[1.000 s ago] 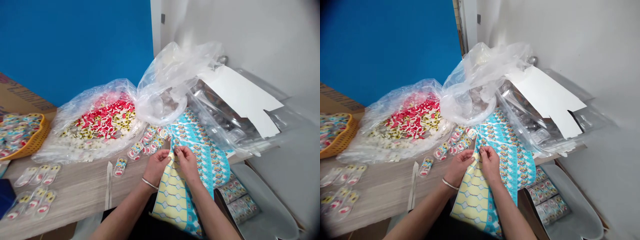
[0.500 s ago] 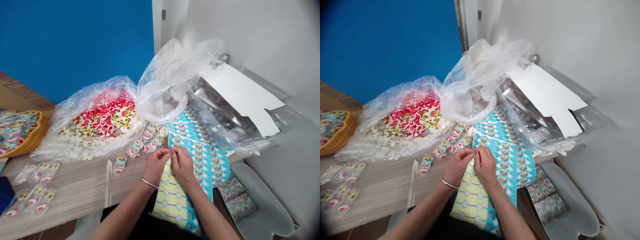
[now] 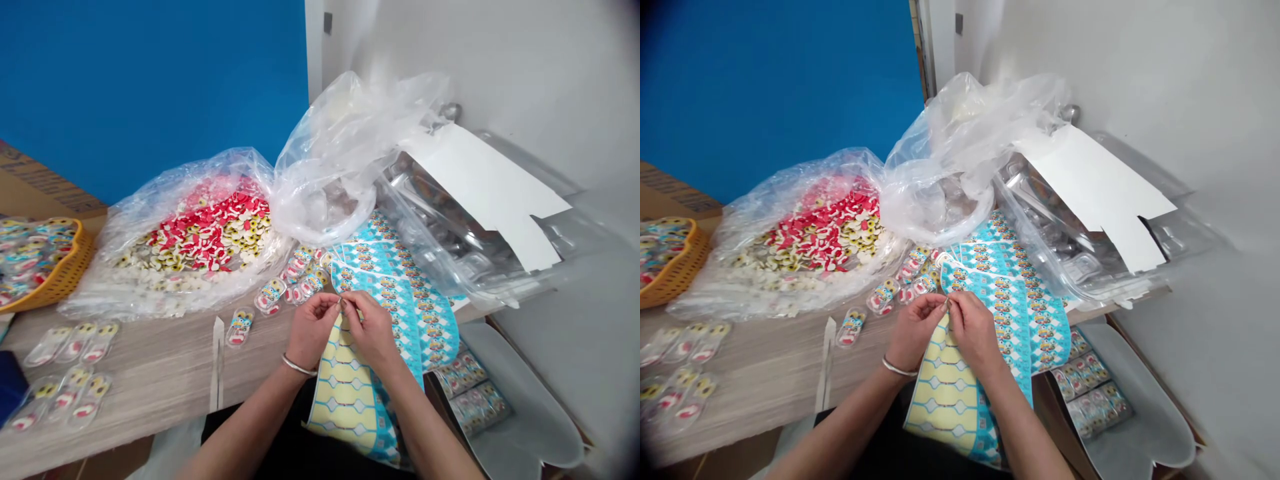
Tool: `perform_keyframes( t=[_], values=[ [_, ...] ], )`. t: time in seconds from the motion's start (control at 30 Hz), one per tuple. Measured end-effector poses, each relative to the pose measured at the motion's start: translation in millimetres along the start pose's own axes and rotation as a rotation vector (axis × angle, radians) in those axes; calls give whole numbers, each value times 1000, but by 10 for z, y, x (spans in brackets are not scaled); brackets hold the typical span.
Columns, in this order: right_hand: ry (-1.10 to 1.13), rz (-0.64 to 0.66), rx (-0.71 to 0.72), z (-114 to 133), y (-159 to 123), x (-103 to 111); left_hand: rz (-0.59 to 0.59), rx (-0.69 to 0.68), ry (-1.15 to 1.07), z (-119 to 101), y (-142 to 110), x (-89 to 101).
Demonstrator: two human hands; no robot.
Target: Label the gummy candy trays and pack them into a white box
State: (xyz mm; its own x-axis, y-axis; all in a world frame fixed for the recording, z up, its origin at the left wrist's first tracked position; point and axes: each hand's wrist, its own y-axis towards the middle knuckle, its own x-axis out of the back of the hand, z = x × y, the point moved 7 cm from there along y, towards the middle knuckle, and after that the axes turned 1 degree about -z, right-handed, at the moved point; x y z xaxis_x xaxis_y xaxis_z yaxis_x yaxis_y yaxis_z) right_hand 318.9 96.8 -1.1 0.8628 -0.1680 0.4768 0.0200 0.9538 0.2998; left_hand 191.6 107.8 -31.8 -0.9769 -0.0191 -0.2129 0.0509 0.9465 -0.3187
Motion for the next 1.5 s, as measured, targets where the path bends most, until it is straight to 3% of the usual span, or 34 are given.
perform_keyframes(
  t=[0.13,0.27,0.4,0.53,0.77,0.9,1.03,1.17,1.4,1.5],
  values=[
    [-102,12,105,136,-6,-8,25,32,-36,4,0,0],
    [-155,-64,88,172,-18,-28,21,121,-150,56,-20,-30],
    [-1,-153,-95,-4,-29,-33,-18,182,-221,76,-37,-14],
    [215,-120,-250,-174,-39,-67,-48,202,-246,79,-32,38],
    [-51,7,4,85,3,-33,15,64,-90,1,-33,25],
    [-148,-22,57,150,-1,-64,33,96,-121,-2,-48,14],
    [-81,-121,-62,81,-10,-53,73,195,-222,32,-67,-29],
    [100,-102,-197,-44,-8,-74,87,241,-290,53,-84,-35],
    [426,-105,-380,-232,-40,-97,114,222,-297,50,-76,-19],
    [406,-84,-370,-199,-55,-109,107,196,-254,53,-63,-27]
  ],
)
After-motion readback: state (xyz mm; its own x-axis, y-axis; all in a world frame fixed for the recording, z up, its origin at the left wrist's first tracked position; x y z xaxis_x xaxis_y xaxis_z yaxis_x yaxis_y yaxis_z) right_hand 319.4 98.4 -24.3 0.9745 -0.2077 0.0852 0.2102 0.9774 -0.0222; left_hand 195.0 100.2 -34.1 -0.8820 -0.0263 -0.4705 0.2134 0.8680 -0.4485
